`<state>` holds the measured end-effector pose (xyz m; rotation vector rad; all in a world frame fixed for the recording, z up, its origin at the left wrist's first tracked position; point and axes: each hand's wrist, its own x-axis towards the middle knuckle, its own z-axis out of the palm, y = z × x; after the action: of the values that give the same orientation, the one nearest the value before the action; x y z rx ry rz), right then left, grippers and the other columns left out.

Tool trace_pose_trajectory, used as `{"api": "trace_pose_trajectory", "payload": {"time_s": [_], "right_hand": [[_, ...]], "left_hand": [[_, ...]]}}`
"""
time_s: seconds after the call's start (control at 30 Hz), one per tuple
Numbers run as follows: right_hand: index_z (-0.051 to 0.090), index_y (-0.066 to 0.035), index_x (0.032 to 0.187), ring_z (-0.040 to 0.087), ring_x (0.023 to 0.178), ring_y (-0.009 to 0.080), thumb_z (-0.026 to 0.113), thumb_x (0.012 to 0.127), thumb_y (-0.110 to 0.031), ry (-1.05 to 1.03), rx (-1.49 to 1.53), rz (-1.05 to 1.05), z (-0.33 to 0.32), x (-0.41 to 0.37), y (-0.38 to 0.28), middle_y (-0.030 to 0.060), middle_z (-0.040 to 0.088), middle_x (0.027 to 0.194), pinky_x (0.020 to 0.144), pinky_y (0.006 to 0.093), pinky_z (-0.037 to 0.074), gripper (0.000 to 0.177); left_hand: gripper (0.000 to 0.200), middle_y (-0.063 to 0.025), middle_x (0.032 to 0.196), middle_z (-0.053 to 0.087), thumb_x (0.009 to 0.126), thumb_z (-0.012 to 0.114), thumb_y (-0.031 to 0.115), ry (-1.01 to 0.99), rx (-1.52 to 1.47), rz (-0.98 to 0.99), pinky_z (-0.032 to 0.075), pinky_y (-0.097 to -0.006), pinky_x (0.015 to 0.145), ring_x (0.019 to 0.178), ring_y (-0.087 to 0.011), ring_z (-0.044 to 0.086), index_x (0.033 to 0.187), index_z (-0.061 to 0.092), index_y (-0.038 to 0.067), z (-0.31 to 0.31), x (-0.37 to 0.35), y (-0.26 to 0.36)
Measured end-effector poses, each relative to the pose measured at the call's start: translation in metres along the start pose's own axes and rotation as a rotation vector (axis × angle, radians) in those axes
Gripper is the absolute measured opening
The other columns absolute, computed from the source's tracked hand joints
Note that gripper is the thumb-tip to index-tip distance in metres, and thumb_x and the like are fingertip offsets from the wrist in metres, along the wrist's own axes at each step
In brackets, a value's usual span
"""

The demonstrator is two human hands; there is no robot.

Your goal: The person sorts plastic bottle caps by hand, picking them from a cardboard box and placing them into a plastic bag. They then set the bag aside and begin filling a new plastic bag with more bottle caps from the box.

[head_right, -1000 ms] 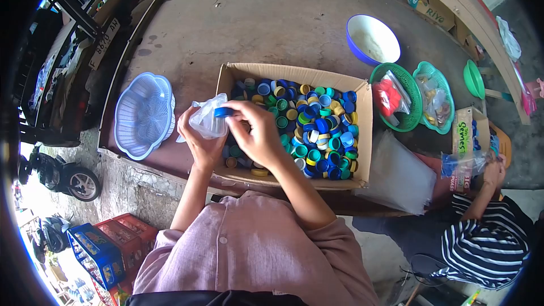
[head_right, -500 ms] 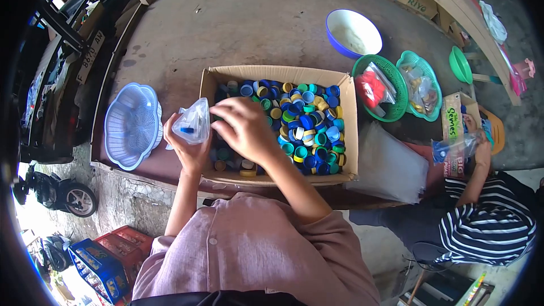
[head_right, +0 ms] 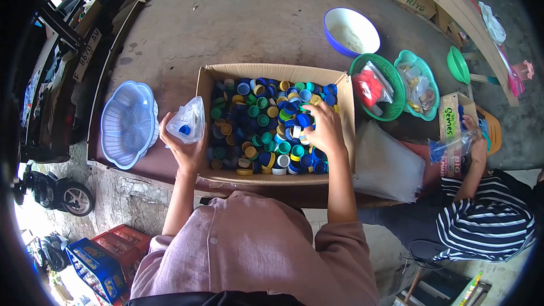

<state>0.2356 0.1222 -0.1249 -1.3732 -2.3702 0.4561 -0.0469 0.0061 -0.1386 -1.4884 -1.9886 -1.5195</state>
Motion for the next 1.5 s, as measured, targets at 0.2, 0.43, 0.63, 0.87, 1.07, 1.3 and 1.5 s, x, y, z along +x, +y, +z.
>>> {"api": "trace_pose_trajectory", "payload": {"time_s": [0.2, 0.43, 0.63, 0.87, 1.07, 1.3, 1.5], "right_hand": [[0.063, -0.009, 0.085, 0.053, 0.087, 0.025, 0.068, 0.066, -0.015, 0.004, -0.235, -0.078, 0.025, 0.025, -0.017, 0.0075, 0.055, 0.087, 0.076, 0.0363, 0.041, 0.02], [0.061, -0.006, 0.098, 0.05, 0.082, 0.0088, 0.062, 0.078, -0.021, -0.079, 1.493, 0.398, 0.022, 0.029, -0.059, 0.0003, 0.057, 0.095, 0.067, 0.0214, 0.037, 0.025], [0.062, -0.002, 0.091, 0.037, 0.115, 0.0271, 0.062, 0.076, -0.019, 0.152, 0.754, -0.327, 0.032, 0.037, -0.148, 0.0101, 0.044, 0.121, 0.097, 0.0379, 0.028, 0.023], [0.062, -0.007, 0.089, 0.035, 0.115, 0.0366, 0.062, 0.075, -0.019, 0.227, 0.454, -0.443, 0.054, 0.033, -0.166, 0.0148, 0.043, 0.12, 0.097, 0.049, 0.025, 0.019], [0.064, -0.005, 0.078, 0.058, 0.067, 0.0244, 0.058, 0.072, -0.001, 0.114, 0.173, -0.253, 0.048, 0.05, -0.073, 0.0082, 0.058, 0.079, 0.06, 0.0342, 0.046, 0.009], [0.063, -0.006, 0.074, 0.059, 0.07, 0.0265, 0.069, 0.064, -0.018, -0.198, -0.135, -0.211, 0.075, 0.035, -0.07, 0.0091, 0.059, 0.075, 0.066, 0.0378, 0.044, 0.017], [0.064, -0.006, 0.071, 0.06, 0.068, 0.0247, 0.069, 0.062, -0.022, -0.149, 0.01, -0.032, 0.068, 0.036, -0.068, 0.009, 0.061, 0.07, 0.063, 0.0367, 0.045, 0.019]], "left_hand": [[0.074, -0.0126, 0.104, 0.048, 0.056, 0.073, 0.013, -0.003, 0.02, 0.029, 0.025, -0.0403, 0.09, 0.099, -0.0291, 0.043, 0.118, 0.034, 0.004, 0.0, 0.001, 0.0], [0.074, -0.0124, 0.104, 0.048, 0.056, 0.073, 0.014, -0.024, 0.012, 0.022, 0.025, -0.0417, 0.09, 0.097, -0.0295, 0.044, 0.118, 0.033, 0.004, 0.0, 0.002, 0.0], [0.075, -0.0132, 0.104, 0.049, 0.057, 0.073, 0.02, -0.044, 0.034, 0.063, 0.026, -0.0426, 0.089, 0.096, -0.0299, 0.045, 0.118, 0.032, 0.003, -0.001, 0.002, -0.001], [0.069, -0.0128, 0.104, 0.049, 0.061, 0.071, 0.024, -0.032, 0.023, 0.026, 0.026, -0.0424, 0.09, 0.098, -0.0292, 0.045, 0.116, 0.035, 0.003, 0.0, 0.0, -0.001], [0.071, -0.0128, 0.105, 0.048, 0.058, 0.073, 0.016, -0.03, 0.023, 0.041, 0.026, -0.0409, 0.09, 0.099, -0.029, 0.045, 0.116, 0.035, 0.003, 0.001, 0.002, 0.0], [0.071, -0.0131, 0.105, 0.047, 0.059, 0.073, 0.016, -0.05, 0.035, 0.037, 0.026, -0.0406, 0.091, 0.1, -0.0293, 0.043, 0.117, 0.034, 0.003, -0.001, 0.002, 0.001], [0.071, -0.0134, 0.105, 0.047, 0.059, 0.073, 0.015, -0.046, 0.019, 0.022, 0.027, -0.0405, 0.09, 0.1, -0.0299, 0.043, 0.117, 0.034, 0.003, 0.0, 0.002, 0.001]]}}
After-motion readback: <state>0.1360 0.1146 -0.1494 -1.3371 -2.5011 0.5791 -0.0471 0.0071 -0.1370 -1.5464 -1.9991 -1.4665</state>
